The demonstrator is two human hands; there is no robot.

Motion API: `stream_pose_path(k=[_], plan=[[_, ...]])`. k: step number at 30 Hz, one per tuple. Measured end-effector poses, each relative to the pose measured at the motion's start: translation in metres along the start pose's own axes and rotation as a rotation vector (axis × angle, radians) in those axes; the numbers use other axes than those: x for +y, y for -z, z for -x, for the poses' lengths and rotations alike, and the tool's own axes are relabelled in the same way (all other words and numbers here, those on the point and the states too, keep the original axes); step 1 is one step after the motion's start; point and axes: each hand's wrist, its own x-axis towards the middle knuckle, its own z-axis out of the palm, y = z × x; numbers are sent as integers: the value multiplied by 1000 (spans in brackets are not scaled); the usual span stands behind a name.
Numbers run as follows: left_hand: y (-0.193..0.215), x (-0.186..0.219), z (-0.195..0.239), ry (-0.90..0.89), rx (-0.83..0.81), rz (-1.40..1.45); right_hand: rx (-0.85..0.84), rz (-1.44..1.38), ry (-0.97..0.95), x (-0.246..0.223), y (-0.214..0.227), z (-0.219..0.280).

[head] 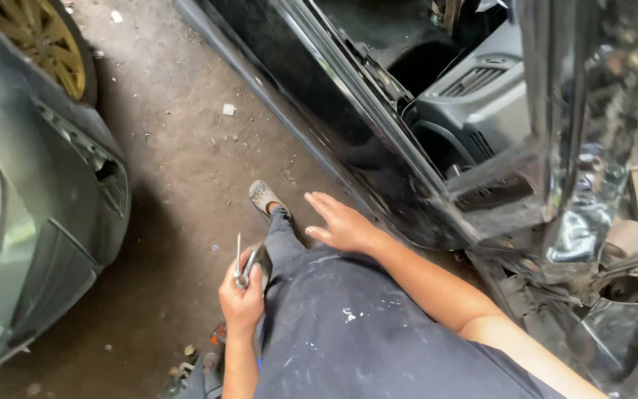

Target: The person retrieves a C-clamp from a cluttered tool cabinet, walks to a black car, and then moves to a white car. They position the C-clamp on the front bumper area and use a hammer to tap and adjust the clamp, working on the damaged bumper section.

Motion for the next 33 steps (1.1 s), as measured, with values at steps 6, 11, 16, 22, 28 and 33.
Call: stream_pose_path(k=[6,11,16,22,28,33], plan=[[-1,133,-164,-6,-456,73,38,-267,184,-56,67,-83],[-47,169,-270,8,-680,311,44,-747,101,-27,80,-142],[-89,187,-347,131,-832,538,146,-1122,-148,2,101,-186],[-96,221,-410,124,-913,625,438,-1269,-77,-35,114,-221],[-85,216,-476,79,-870,474,692,-1263,-266,-71,100,-257],[-73,228,-514,91,-1032,267,777,-1266,-257,-104,85,-274]])
